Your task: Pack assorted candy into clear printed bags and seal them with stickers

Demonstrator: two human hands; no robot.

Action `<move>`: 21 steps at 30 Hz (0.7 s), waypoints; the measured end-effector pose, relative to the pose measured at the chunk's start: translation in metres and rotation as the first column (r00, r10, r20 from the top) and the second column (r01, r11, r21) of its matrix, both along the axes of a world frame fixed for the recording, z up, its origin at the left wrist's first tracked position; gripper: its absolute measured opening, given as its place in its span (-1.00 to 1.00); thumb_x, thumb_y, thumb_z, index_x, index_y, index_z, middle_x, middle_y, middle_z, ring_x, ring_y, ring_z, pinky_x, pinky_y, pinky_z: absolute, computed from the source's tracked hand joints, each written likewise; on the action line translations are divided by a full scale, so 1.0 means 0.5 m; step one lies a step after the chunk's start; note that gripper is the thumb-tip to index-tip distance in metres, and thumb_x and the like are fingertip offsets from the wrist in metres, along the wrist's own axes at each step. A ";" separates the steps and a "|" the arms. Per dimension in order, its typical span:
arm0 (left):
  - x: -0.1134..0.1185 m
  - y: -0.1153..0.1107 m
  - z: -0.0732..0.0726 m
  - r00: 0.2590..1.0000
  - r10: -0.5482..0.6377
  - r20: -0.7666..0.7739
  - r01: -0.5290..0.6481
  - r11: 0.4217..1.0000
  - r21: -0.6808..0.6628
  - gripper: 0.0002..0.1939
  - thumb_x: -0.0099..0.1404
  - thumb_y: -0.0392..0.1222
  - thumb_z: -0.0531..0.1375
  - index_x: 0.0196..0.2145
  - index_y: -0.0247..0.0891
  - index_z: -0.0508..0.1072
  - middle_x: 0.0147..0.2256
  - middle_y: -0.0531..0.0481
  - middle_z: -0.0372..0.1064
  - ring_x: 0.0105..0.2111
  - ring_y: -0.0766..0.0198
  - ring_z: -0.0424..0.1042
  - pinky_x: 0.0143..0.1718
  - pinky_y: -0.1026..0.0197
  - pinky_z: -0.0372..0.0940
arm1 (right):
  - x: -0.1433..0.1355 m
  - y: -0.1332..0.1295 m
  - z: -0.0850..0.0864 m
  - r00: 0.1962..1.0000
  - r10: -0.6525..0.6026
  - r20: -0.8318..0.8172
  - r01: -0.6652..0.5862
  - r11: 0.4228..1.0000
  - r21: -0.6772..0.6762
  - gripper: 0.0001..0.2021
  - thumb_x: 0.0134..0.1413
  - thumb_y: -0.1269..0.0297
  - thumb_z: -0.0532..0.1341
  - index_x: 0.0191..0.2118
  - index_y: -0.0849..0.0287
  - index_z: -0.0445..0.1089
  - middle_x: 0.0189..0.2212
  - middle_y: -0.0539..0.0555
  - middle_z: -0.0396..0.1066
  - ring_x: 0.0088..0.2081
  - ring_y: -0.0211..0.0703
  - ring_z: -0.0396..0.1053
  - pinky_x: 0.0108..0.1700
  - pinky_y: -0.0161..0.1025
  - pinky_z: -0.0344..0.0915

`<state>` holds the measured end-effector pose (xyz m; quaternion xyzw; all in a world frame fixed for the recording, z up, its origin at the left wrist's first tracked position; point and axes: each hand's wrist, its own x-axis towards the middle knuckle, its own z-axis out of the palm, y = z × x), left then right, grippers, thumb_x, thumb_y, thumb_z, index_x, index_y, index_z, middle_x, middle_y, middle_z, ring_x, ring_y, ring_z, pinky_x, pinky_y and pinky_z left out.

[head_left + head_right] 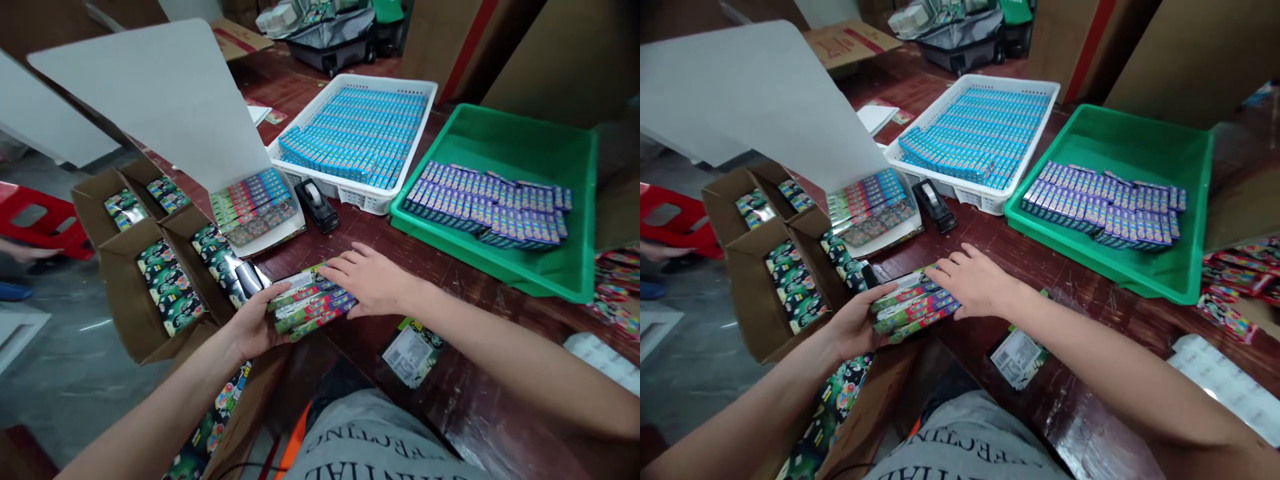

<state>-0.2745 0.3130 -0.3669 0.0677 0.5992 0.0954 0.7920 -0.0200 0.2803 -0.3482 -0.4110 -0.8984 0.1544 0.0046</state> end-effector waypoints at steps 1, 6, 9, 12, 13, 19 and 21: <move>0.000 0.002 -0.006 0.998 -0.040 0.049 0.042 0.999 -0.027 -0.61 0.39 0.00 0.16 0.03 -0.31 0.48 -0.27 -0.20 0.61 -0.40 0.02 0.62 -0.48 0.07 0.53 | 0.001 0.008 -0.004 0.999 0.004 0.040 -0.004 1.000 -0.013 -0.20 -0.01 0.06 0.41 0.31 0.27 0.20 0.18 0.33 0.37 0.14 0.32 0.33 0.23 0.26 0.16; -0.061 -0.004 -0.035 0.919 -0.366 -0.146 0.394 0.872 0.291 -0.18 0.20 0.46 0.16 0.19 -0.22 0.38 -0.11 -0.28 0.56 -0.37 -0.03 0.59 -0.41 0.06 0.48 | 0.014 0.058 -0.015 0.995 -0.082 0.062 0.095 0.964 -0.249 -0.42 -0.08 0.06 0.37 0.10 0.09 0.35 -0.08 0.17 0.51 -0.10 0.13 0.47 -0.02 0.00 0.32; -0.092 -0.019 -0.041 0.705 -0.183 -0.686 0.689 0.410 0.598 0.05 0.06 0.39 0.34 0.36 -0.14 0.16 0.09 -0.28 0.44 -0.13 -0.12 0.55 -0.13 -0.06 0.45 | 0.014 0.074 -0.019 0.993 -0.104 0.052 0.115 0.944 -0.309 -0.39 -0.13 0.04 0.40 0.09 0.06 0.36 -0.05 0.17 0.49 -0.08 0.14 0.46 -0.01 -0.01 0.33; -0.063 -0.028 -0.049 0.609 -0.009 -0.793 0.784 -0.147 0.603 0.30 -0.09 0.29 0.48 0.44 -0.19 -0.03 0.36 -0.35 0.07 0.31 -0.30 0.16 0.29 -0.24 0.11 | 0.013 0.074 -0.035 0.995 -0.099 -0.007 0.094 0.966 -0.242 -0.17 -0.13 0.00 0.42 0.28 0.13 0.25 0.15 0.27 0.39 0.11 0.29 0.36 0.17 0.13 0.26; -0.044 -0.026 -0.055 0.594 -0.003 -0.805 0.776 -0.261 0.574 0.31 -0.09 0.27 0.49 0.44 -0.21 -0.04 0.39 -0.36 0.01 0.36 -0.31 0.05 0.34 -0.25 0.00 | 0.015 0.069 -0.042 0.994 -0.096 -0.051 0.084 0.976 -0.202 -0.07 -0.12 -0.04 0.42 0.36 0.15 0.16 0.25 0.31 0.29 0.21 0.34 0.27 0.26 0.20 0.17; 0.026 0.006 -0.091 0.495 -0.008 -0.869 0.810 -0.358 0.465 -0.01 0.13 0.11 0.43 0.36 -0.28 0.13 0.20 -0.34 0.29 0.18 -0.24 0.26 0.24 -0.19 0.10 | 0.048 0.002 -0.102 0.800 -0.371 -0.471 0.336 0.928 -0.159 0.13 0.10 -0.36 0.20 0.51 0.16 -0.40 0.51 0.32 -0.37 0.50 0.25 -0.35 0.45 0.29 -0.25; 0.028 0.010 -0.091 0.490 -0.009 -0.872 0.807 -0.372 0.458 -0.06 0.13 0.10 0.43 0.34 -0.27 0.16 0.18 -0.32 0.31 0.15 -0.23 0.28 0.21 -0.17 0.13 | 0.051 -0.019 -0.116 0.711 -0.458 -0.534 0.386 0.889 -0.248 0.07 0.20 -0.34 0.12 0.51 0.18 -0.46 0.51 0.34 -0.42 0.51 0.18 -0.38 0.45 0.24 -0.15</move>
